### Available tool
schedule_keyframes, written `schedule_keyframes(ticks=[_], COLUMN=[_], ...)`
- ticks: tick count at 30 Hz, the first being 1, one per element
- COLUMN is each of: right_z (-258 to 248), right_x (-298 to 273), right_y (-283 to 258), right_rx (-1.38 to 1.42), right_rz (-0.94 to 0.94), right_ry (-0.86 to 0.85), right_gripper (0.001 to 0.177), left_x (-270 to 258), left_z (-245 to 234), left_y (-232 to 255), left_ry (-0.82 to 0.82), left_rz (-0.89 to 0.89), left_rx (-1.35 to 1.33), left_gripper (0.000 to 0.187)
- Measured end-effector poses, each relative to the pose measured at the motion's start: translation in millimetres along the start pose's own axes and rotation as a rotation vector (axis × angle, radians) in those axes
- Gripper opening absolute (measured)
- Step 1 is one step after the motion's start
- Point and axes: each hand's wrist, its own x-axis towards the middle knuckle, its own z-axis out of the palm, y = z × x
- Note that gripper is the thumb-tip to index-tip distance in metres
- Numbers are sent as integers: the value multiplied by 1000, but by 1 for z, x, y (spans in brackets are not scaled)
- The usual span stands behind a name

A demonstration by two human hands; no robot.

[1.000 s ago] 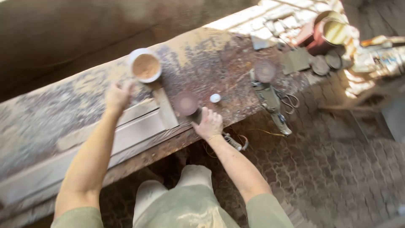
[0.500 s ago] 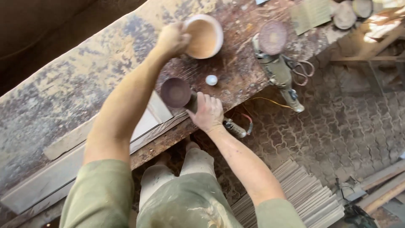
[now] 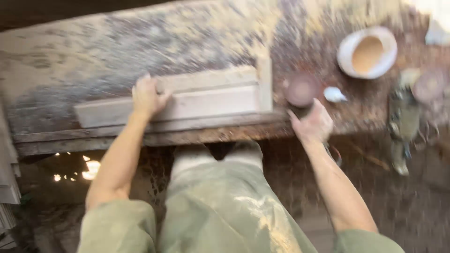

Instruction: Sanding wooden panels using a handheld power sander and applying adhesive or finish.

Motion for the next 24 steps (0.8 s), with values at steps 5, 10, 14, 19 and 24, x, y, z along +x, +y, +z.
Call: schedule_keyframes(ticks=[5,10,14,19,24], right_z=[2,-44,46,81,158], right_x=[8,-6,-84,-173,-234], right_y=[-16,-97,-100,-260,-283], right_rx=[-75,-140,-189,181,519], right_rz=[36,313,114,467,719], right_ry=[-91,-188,296,24,-284], right_gripper=[94,69,77,60,53], left_x=[-39,-4,-14,-71,-159], left_z=[-57,-28,-33,-50,-88], left_y=[-65,-105,-109,-123,-241], left_ry=[-400,-645,-781,-501,-522], left_rz=[-274,-63,110,196,-326], left_rx=[90,-113,-134,-205,-478], left_gripper=[63,66,65,48,44])
